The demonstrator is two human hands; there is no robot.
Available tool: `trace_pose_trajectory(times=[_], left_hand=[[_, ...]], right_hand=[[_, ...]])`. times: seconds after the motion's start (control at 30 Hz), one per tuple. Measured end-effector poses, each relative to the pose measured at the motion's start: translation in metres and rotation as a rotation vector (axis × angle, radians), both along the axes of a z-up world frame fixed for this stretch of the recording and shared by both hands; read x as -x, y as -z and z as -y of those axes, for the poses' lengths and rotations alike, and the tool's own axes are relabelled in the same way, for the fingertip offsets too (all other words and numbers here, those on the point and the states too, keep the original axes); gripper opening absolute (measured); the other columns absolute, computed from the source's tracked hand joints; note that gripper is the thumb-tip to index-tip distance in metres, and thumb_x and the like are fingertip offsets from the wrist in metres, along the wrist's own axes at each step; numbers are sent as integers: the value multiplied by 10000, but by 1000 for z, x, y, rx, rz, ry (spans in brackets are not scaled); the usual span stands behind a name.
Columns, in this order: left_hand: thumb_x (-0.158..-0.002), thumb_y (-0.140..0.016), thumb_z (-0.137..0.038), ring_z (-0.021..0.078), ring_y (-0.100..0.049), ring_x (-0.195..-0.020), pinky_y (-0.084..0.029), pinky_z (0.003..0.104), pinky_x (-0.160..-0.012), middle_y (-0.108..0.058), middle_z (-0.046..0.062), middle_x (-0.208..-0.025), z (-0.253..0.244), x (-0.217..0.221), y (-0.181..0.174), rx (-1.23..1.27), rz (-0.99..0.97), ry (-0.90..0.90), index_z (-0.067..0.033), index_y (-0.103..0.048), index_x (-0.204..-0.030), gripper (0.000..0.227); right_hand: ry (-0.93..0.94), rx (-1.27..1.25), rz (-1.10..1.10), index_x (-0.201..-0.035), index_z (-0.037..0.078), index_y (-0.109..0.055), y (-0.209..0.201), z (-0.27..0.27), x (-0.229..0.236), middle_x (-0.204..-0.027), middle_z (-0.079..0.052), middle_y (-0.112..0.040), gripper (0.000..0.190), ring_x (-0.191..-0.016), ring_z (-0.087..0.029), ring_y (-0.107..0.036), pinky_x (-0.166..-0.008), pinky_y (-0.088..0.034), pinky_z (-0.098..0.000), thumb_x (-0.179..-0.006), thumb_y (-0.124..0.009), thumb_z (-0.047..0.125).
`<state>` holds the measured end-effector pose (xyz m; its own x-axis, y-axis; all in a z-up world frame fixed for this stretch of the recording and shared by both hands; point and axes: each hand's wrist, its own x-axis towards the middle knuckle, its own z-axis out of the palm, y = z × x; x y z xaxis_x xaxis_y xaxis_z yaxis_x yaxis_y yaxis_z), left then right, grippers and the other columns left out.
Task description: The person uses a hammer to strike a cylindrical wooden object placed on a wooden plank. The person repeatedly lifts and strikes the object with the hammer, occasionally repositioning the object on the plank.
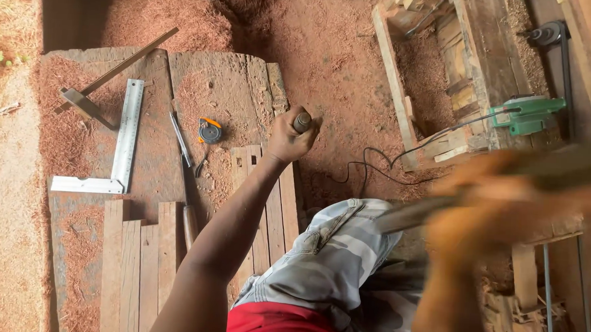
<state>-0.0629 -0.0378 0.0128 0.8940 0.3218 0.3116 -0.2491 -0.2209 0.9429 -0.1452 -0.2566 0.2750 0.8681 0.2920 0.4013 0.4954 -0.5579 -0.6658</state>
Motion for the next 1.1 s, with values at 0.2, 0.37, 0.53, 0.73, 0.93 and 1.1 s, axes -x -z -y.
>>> trace_pose_trajectory(times=[0.2, 0.37, 0.53, 0.73, 0.93, 1.1], left_hand=[[-929, -711, -128, 172, -628, -613, -505, 304, -541, -635, 11, -719, 0, -7, 33, -155, 270, 98, -82, -682, -957, 61], [-934, -728, -128, 166, -553, -558, -454, 325, -487, -586, 34, -641, -1, -10, 0, 70, 154, 29, -75, -622, -847, 147], [-963, -748, -192, 141, -510, -447, -399, 329, -439, -541, 24, -545, 4, -6, 7, 1, -8, 14, -108, -527, -698, 356], [-938, -752, -210, 160, -582, -491, -456, 333, -447, -595, 43, -580, 3, -2, 2, -24, 42, -31, -103, -528, -733, 322], [-1002, -681, -94, 193, -670, -806, -557, 351, -726, -695, 62, -900, 5, 1, 54, -332, 428, -79, -79, -643, -973, 50], [-938, -768, -189, 149, -442, -528, -389, 335, -497, -470, 62, -577, 4, -3, 20, -50, 33, -104, -62, -492, -738, 364]], right_hand=[[-214, 294, -152, -1564, 63, -437, 110, -34, 3, -1192, -269, -656, 626, -1053, -367, -678, -814, -563, -427, -1000, -639, 243], [-66, 141, -250, -1628, 97, -376, 45, 11, -10, -1127, -203, -639, 628, -948, -306, -649, -793, -544, -393, -1063, -543, 313], [98, -330, 150, -1063, 21, -567, 1, 121, -47, -1001, -84, -619, 490, -867, -168, -590, -840, -493, -338, -1252, -299, 386], [-132, 154, -78, -1428, -17, -486, 117, 17, -30, -1177, -249, -654, 455, -992, -344, -649, -834, -541, -397, -1067, -546, 254], [-207, 272, -101, -1587, 52, -406, 104, -10, 7, -1488, -258, -590, 573, -1187, -323, -711, -895, -558, -362, -1070, -564, 244], [105, 21, -247, -1621, 103, -316, 42, -16, 12, -998, -161, -754, 674, -751, -279, -720, -683, -586, -377, -1014, -574, 243]])
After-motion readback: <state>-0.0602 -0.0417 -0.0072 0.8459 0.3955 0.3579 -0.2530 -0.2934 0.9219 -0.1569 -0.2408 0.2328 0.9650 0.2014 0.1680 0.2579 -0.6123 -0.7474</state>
